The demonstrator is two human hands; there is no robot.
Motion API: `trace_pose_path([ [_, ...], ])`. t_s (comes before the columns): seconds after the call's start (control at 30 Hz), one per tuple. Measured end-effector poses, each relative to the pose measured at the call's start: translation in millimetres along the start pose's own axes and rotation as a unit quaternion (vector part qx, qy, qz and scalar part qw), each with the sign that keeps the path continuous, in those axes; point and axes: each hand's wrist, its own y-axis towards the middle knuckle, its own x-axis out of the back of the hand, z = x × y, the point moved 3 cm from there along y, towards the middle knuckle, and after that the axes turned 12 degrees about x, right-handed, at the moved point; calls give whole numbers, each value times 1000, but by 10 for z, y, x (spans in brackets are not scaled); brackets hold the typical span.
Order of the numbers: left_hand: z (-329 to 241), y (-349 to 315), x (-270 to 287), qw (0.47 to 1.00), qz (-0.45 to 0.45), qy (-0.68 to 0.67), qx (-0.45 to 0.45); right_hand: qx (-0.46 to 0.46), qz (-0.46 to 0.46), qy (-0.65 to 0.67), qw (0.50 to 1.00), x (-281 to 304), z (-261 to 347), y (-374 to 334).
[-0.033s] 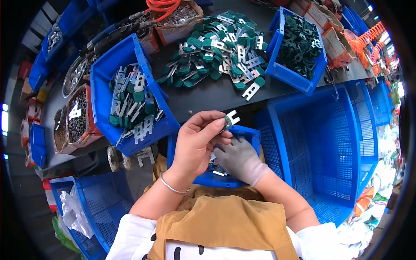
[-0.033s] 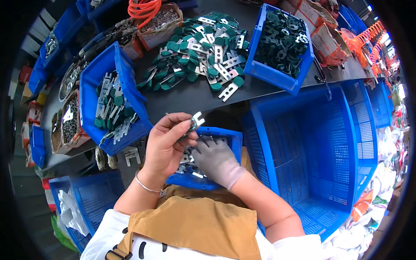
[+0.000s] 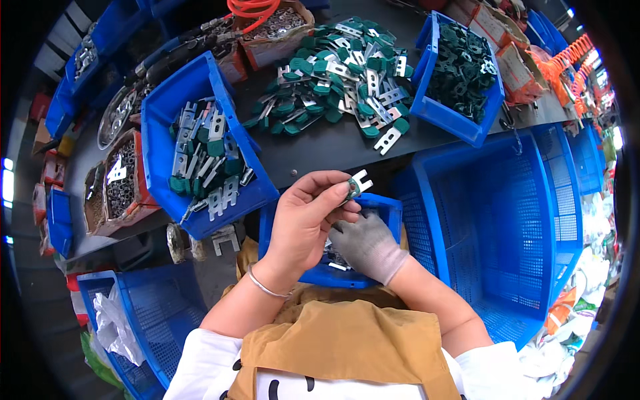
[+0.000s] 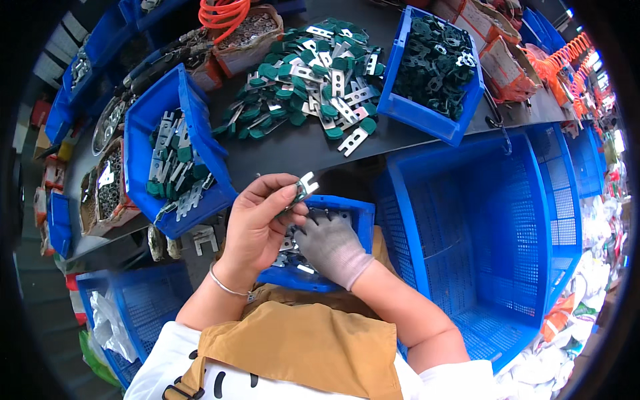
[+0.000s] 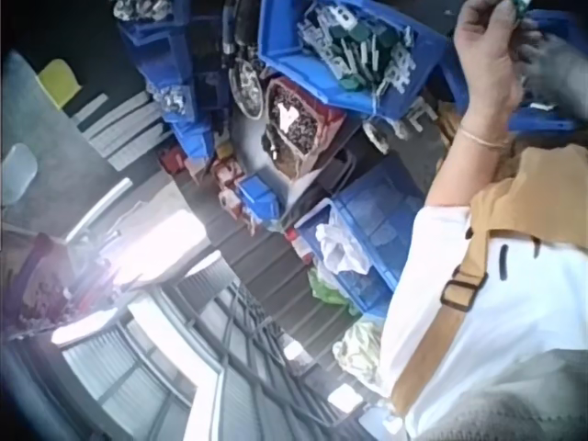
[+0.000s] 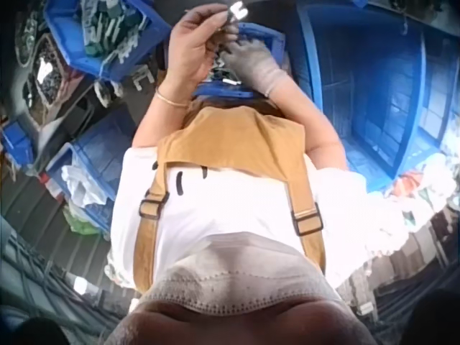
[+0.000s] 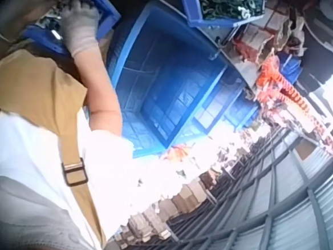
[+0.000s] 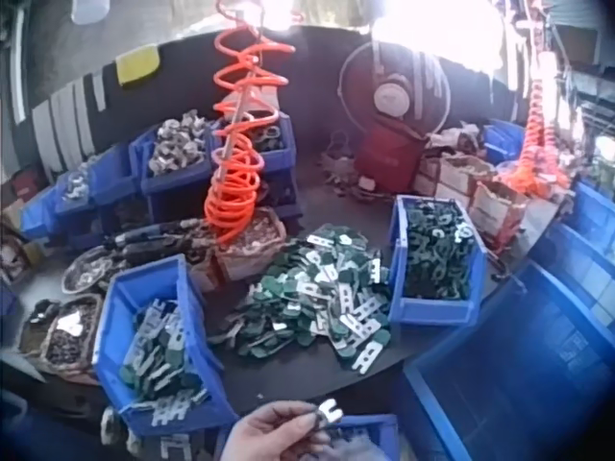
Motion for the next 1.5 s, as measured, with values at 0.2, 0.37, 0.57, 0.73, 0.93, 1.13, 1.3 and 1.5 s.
trace_pose_path([
  [0.2, -43, -114, 177, 996, -50, 66, -17, 16, -44, 121, 992, 463, -204, -84],
  [0.37, 17, -187, 108, 990, -38, 138, -1, -91, -206, 268, 937, 1100, -578, -263],
  [0.57, 22, -185, -30, 969, -30, 247, -13, 22, -215, 220, 951, 1305, -629, -289],
  [0.73, 114, -246, 68, 977, -32, 207, 44, 70, -206, 262, 940, 1261, -588, -240],
  [0.93, 112, -296, -95, 972, 72, 220, 28, 127, -196, 268, 935, 1224, -405, -123],
  [1.13, -1104, -697, -272, 699, -188, 588, -360, 81, -248, 289, 921, 1359, -374, 102],
  [1.3, -2293, -707, 75, 571, -349, 586, -457, -26, -270, 214, 938, 1287, -538, 1],
  [1.5, -2497, -230, 489, 551, -293, 698, -351, 29, -222, 204, 953, 1088, -382, 172],
])
